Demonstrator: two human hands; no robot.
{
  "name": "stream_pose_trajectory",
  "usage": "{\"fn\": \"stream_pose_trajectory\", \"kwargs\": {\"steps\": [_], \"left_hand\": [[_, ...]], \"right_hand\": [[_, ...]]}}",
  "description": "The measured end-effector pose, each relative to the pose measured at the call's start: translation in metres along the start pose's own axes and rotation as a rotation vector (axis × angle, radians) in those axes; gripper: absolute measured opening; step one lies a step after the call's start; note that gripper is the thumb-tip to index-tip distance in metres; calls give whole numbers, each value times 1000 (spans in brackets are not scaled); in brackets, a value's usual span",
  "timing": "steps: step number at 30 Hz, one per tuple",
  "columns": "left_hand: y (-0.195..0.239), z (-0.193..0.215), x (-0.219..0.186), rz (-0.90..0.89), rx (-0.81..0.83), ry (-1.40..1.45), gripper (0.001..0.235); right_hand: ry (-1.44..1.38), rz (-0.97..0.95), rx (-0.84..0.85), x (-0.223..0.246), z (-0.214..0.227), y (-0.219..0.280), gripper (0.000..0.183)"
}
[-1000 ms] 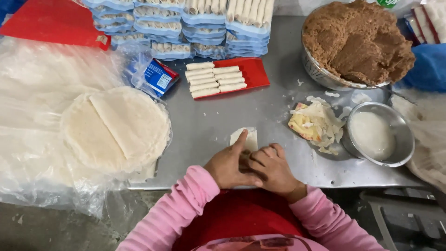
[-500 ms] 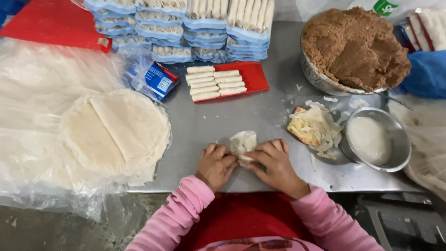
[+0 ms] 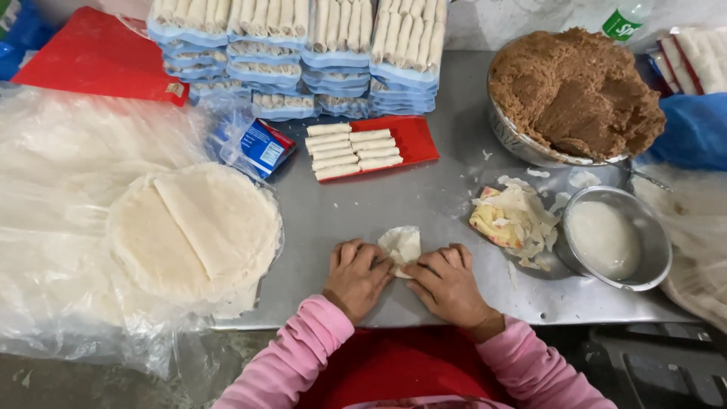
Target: A person is manually rolling spring rolls at a food preparation station, using wrappers and a large bowl of filling.
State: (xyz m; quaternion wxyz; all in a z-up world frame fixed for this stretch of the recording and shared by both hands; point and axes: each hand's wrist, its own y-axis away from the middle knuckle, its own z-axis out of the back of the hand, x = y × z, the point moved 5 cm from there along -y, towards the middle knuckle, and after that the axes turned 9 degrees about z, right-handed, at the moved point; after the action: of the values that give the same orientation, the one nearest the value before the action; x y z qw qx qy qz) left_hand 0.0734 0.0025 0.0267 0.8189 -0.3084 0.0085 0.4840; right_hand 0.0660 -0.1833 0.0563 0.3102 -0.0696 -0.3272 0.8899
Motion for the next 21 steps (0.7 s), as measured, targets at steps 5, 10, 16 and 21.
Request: {"fn": "stream_pose_trajectory", "kwargs": {"steps": [5,10,16,21], "left_hand": [[2,-3,-3,51,25,29,30],[-5,-23,13,122,79,113,26],[-10,-10,-5,99,53,2,33],[-24,-26,7,158,266,-57,49]], "right_hand": [[-85,-46,14,-6,5,-17,12],[-185,-135,48,-21,-2,-19,13],[-229,-206,56,-38,-14,-17,12],[-129,-193,23,-47,-8,-30,7]]}}
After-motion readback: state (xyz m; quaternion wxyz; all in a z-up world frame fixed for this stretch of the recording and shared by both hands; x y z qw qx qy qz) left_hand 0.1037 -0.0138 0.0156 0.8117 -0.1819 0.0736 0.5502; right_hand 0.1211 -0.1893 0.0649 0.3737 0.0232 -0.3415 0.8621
